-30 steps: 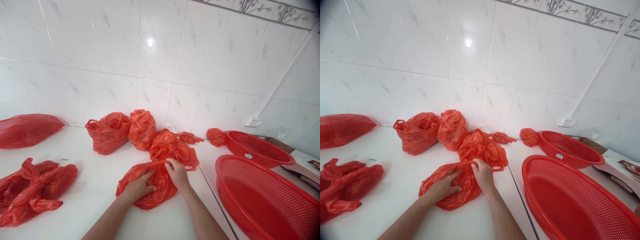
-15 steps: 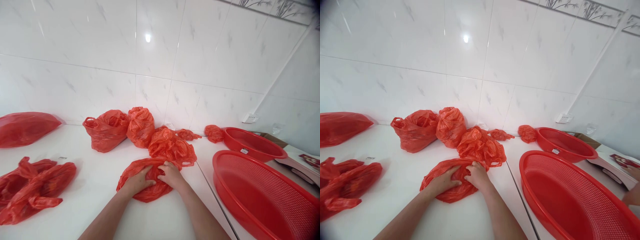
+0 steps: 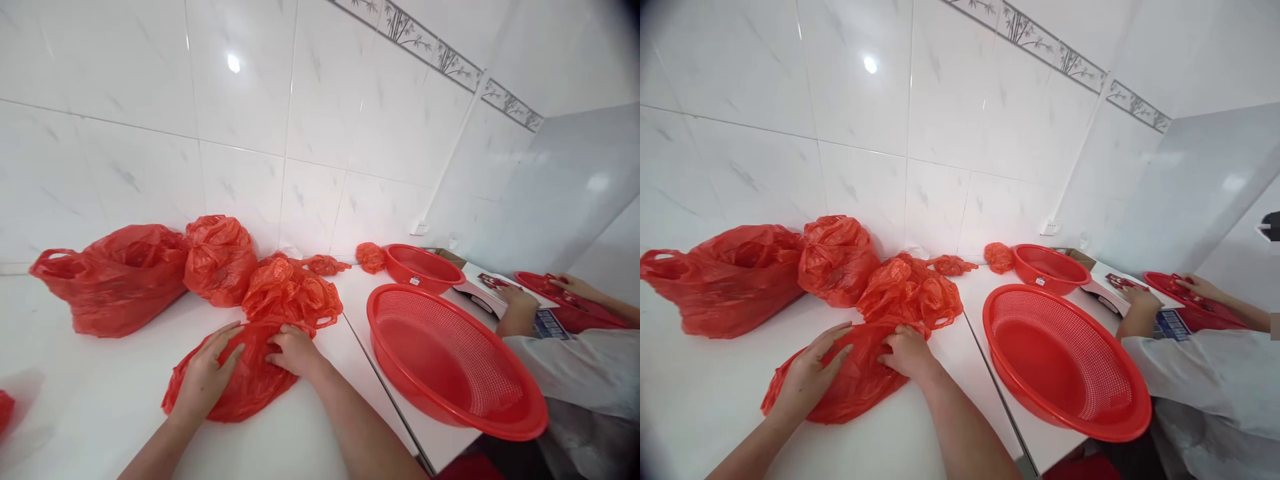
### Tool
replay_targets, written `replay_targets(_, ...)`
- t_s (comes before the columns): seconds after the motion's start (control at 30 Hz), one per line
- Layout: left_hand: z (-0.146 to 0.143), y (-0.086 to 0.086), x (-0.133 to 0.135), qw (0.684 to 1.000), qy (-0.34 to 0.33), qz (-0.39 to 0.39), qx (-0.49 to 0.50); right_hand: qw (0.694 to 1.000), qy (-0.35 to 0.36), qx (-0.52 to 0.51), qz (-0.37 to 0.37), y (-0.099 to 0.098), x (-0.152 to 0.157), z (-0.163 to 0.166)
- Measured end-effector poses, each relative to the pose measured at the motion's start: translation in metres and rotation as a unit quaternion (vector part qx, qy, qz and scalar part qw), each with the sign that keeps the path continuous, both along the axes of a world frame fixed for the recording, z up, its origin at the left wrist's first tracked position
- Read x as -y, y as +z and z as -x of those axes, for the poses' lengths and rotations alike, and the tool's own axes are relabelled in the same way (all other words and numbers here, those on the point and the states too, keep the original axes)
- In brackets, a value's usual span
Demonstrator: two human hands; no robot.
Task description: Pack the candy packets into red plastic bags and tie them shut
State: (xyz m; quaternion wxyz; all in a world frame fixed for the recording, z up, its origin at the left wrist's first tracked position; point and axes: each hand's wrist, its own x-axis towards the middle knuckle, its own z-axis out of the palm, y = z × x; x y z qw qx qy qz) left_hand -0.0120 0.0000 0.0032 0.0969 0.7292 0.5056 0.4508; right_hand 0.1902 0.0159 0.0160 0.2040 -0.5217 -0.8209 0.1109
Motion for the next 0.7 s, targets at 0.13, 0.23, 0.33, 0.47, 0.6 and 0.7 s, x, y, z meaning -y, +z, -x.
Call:
replay_targets(0.13,0.0,0.014,0.011,0.998,-0.005,-0.062,-0.02,0.988,-0.04,-0.106,-0.101,0.015,0.009,-0.001)
replay_targets(0.23,-0.001,0.019,0.016,0.993,-0.014,-0.105,-0.042,0.972,-0.081,-0.147,-0.163,0.03,0.025,-0.006)
replay_targets(0.33,-0.005,0.017,0.021,0.987,-0.042,-0.148,-0.044,0.97,-0.089,-0.146,-0.174,0.045,0.052,-0.017)
replay_targets(0.47,-0.015,0.013,0.031,0.984,-0.111,-0.134,-0.05,0.982,-0.078,-0.09,-0.146,0.066,0.098,-0.04)
replay_targets(0.6,-0.031,0.012,0.046,0.972,-0.197,-0.113,-0.055,0.985,-0.069,-0.01,-0.158,0.094,0.135,-0.071)
replay_targets(0.7,-0.044,0.014,0.058,0.959,-0.256,-0.1,-0.072,0.979,-0.099,0.046,-0.169,0.119,0.143,-0.099)
